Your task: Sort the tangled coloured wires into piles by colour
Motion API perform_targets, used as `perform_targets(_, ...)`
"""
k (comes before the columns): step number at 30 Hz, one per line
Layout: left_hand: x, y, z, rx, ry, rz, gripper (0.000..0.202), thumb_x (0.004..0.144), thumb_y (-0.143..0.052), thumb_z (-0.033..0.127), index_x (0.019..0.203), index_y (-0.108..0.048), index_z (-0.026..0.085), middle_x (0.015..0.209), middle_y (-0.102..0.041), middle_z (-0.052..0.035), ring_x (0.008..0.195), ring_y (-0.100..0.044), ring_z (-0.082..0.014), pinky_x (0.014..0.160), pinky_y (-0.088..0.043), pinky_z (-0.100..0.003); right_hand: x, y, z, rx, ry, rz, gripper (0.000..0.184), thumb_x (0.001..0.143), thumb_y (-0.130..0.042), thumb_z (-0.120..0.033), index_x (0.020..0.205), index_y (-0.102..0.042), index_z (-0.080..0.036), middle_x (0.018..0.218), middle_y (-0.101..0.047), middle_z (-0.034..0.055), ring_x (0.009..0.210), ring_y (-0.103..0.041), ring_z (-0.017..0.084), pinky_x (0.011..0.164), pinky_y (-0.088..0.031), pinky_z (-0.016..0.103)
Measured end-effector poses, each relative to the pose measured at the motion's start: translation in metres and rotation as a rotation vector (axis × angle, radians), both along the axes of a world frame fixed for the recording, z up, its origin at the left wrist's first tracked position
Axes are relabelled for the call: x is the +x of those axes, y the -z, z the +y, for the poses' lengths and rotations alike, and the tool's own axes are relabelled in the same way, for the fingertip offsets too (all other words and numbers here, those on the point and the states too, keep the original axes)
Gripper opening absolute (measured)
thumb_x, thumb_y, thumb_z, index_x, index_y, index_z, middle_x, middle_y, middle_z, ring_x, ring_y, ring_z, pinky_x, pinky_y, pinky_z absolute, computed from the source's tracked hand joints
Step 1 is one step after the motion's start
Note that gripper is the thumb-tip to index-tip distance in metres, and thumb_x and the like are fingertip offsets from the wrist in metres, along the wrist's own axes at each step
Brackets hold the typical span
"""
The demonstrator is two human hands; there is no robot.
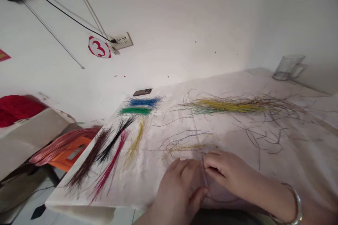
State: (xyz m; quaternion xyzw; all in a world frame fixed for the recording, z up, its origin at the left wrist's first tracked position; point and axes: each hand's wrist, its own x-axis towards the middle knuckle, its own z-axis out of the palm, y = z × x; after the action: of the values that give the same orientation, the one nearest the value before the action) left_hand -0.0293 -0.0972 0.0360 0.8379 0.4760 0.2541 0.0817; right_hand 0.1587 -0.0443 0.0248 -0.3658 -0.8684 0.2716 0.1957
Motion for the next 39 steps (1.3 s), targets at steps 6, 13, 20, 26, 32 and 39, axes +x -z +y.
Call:
perform_targets(6, -0.012, 0.009, 0.006, -0.209, 0.021, -0.121, 0.018, 0.084, -0.052, 0.014, 0.067, -0.058, 0.018, 0.061, -0.059, 0.0012, 0.056, -0.054, -0.0115, 0.051, -0.040, -0.022, 0.005, -0.005, -0.004, -0.050, -0.071, 0.008, 0.017, 0.085, -0.051, -0.014, 0.069, -0.052, -0.017, 0.069, -0.056, -0.0014, 0.065, -0.050, 0.011, 0.060, -0.033, 0.023)
perform_targets(13, -0.010, 0.001, 0.009, -0.030, -0.002, 0.041, 0.011, 0.078, -0.067, 0.026, 0.085, -0.064, 0.018, 0.083, -0.066, -0.0055, 0.077, -0.060, -0.0218, 0.069, -0.048, -0.034, 0.013, -0.005, 0.001, -0.058, -0.022, -0.011, 0.015, 0.084, -0.051, -0.012, 0.070, -0.054, -0.017, 0.070, -0.057, -0.0008, 0.067, -0.051, 0.012, 0.062, -0.034, 0.025)
perform_targets(20, -0.001, 0.010, 0.002, -0.085, 0.003, 0.168, 0.018, 0.085, -0.054, 0.016, 0.068, -0.058, 0.019, 0.062, -0.058, 0.0005, 0.054, -0.053, -0.0138, 0.048, -0.036, -0.025, 0.004, 0.003, -0.012, -0.059, -0.044, 0.024, 0.015, 0.085, -0.051, -0.014, 0.071, -0.053, -0.018, 0.072, -0.058, -0.0012, 0.067, -0.051, 0.012, 0.061, -0.034, 0.024)
perform_targets(26, -0.026, 0.010, 0.015, 0.033, 0.029, 0.338, 0.017, 0.078, -0.055, 0.010, 0.064, -0.054, 0.019, 0.063, -0.057, -0.0001, 0.059, -0.053, -0.0155, 0.051, -0.033, -0.027, 0.021, 0.005, 0.008, -0.057, -0.056, -0.001, 0.016, 0.081, -0.050, -0.010, 0.068, -0.054, -0.018, 0.069, -0.057, -0.0013, 0.067, -0.051, 0.012, 0.062, -0.035, 0.024)
perform_targets(32, -0.043, 0.006, 0.054, 0.049, -0.134, 0.523, 0.020, 0.084, -0.049, 0.011, 0.069, -0.059, 0.019, 0.066, -0.058, -0.0010, 0.062, -0.055, -0.0181, 0.055, -0.035, -0.029, 0.032, 0.010, 0.046, 0.018, 0.081, -0.020, 0.018, 0.084, -0.047, -0.012, 0.069, -0.057, -0.018, 0.068, -0.057, -0.0003, 0.063, -0.050, 0.012, 0.060, -0.035, 0.025)
perform_targets(39, -0.055, 0.030, 0.090, 0.043, -0.126, 0.556, 0.025, 0.090, -0.044, 0.013, 0.075, -0.064, 0.018, 0.075, -0.063, -0.0035, 0.073, -0.059, -0.0201, 0.063, -0.042, -0.030, 0.031, 0.038, 0.074, 0.283, 0.127, -0.165, 0.022, 0.089, -0.046, -0.016, 0.072, -0.060, -0.018, 0.078, -0.057, 0.0030, 0.073, -0.052, 0.016, 0.065, -0.037, 0.028)
